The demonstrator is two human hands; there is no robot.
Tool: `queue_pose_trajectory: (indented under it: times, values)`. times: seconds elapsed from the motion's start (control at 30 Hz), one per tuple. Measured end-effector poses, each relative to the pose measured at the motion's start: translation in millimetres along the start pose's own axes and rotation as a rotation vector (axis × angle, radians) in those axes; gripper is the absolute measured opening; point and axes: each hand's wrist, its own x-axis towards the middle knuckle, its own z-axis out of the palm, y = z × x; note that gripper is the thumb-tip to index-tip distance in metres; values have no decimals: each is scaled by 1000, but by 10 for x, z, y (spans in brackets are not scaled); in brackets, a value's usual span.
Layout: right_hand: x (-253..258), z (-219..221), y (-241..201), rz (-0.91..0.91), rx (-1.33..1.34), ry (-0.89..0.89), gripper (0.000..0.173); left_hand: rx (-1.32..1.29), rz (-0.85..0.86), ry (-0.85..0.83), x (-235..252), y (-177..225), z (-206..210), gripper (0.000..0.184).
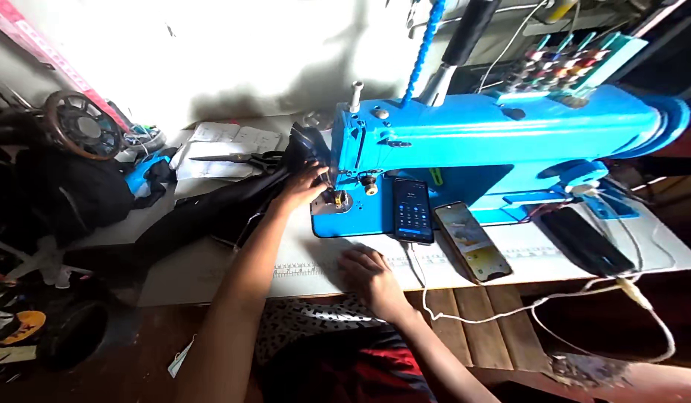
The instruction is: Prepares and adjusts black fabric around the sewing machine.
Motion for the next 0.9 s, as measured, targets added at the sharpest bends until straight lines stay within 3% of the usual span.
queue_pose_trajectory:
  times: [0.1, 0.27, 0.33, 0.47, 0.67, 0.8, 0.87, 0.9]
  values:
    - [26, 93, -25, 12, -94, 44, 28, -45, -143, 153, 152, 162, 37, 41]
    - [-8, 107, 3, 5, -114, 74, 29, -14, -449, 172, 361, 420, 103, 60]
    - [-6, 108, 4, -2, -117, 84, 30, -79, -486, 206, 363, 481, 110, 61]
    - [-18, 118, 9, 6, -99, 64, 31, -261, -394, 405, 199, 385, 210, 48]
    - [-26, 101, -1, -5, -86, 70, 30, -457, -354, 779, -573, 405, 307, 29]
    - [-10, -56, 4, 52, 134, -36, 29, -506, -381, 1010, -1181, 326, 115, 27]
    - [74, -298, 117, 174, 195, -63, 29, -416, -409, 1024, -1461, 275, 75, 25]
    - [169, -458, 232, 270, 139, -47, 28, -336, -442, 955, -1589, 288, 76, 26]
